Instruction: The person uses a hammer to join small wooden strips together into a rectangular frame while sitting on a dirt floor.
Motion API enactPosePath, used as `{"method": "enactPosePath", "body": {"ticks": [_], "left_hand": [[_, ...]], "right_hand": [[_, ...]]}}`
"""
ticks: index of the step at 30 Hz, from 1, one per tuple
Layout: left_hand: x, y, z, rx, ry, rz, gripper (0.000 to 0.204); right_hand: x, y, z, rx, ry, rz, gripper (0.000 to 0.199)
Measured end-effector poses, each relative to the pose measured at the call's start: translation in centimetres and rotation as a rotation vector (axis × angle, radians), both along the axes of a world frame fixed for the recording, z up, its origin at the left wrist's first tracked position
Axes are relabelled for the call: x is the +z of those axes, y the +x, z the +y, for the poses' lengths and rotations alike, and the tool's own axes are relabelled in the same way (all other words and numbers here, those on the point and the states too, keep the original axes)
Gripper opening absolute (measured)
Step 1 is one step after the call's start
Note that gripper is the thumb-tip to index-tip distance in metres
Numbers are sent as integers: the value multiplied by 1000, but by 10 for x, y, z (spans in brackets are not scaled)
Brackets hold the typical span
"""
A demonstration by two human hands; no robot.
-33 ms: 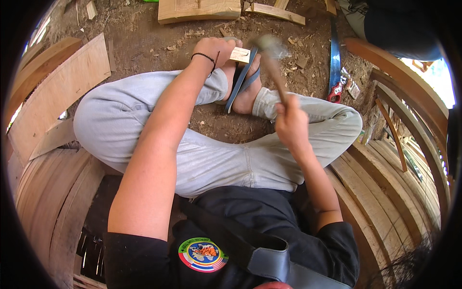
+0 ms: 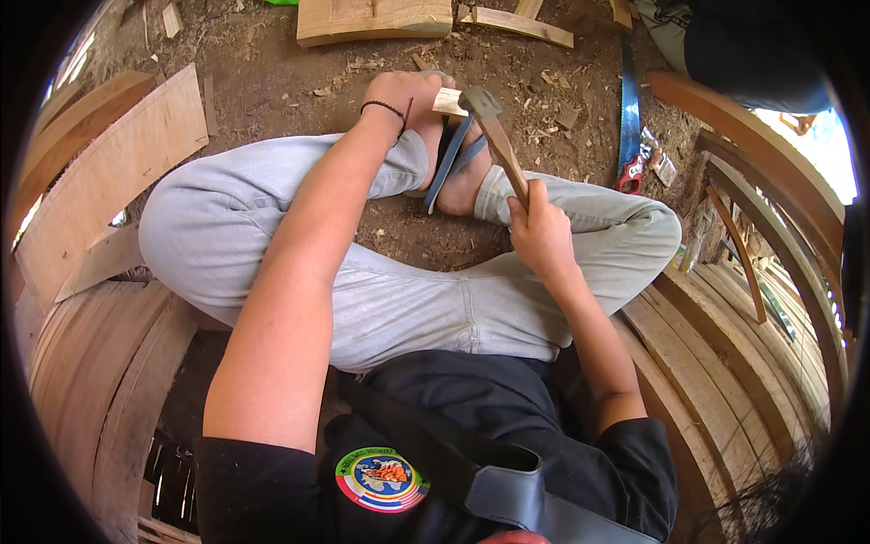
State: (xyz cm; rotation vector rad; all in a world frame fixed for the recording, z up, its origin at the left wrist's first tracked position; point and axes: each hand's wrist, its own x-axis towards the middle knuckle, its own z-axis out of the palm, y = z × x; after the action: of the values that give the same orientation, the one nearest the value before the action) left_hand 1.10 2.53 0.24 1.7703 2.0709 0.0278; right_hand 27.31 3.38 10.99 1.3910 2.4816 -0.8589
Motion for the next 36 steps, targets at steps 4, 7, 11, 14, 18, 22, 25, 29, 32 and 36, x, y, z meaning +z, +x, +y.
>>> {"method": "enactPosePath", "body": {"ticks": [4,7,11,14,18,22,25,29,32,36], "left_hand": [[-13,-3,-8,27,59,16,15],[-11,-3,-5,9,28,25,14],[-4,-5,-2,-2,69,43,13],[-10,-4,-3,8,77,13,15],[-8,-8,-4,-29,-16,-29,24],[-4,-10,1,-63,-67,-26,27],[-9,-10,2,-45,-24,-44,27],[-23,-12,-2,-71,10,-34,27],[-26,-10,-5,-5,-12,-16,29],[-13,-5,3,-37,-67,-2,26]], "right_hand": [[50,-26,14,-11,-9,288,21],[80,-35,19,-134,-2,749,20],[42,-15,23,-48,143,381,20],[3,3,30,-57,14,-94,26],[51,-27,43,-124,45,260,25],[56,-30,37,-33,169,438,26],[13,-13,28,54,74,-29,21],[43,-29,46,7,141,139,21],[75,-52,50,-43,101,563,25],[18,-18,40,121,199,158,22]]}}
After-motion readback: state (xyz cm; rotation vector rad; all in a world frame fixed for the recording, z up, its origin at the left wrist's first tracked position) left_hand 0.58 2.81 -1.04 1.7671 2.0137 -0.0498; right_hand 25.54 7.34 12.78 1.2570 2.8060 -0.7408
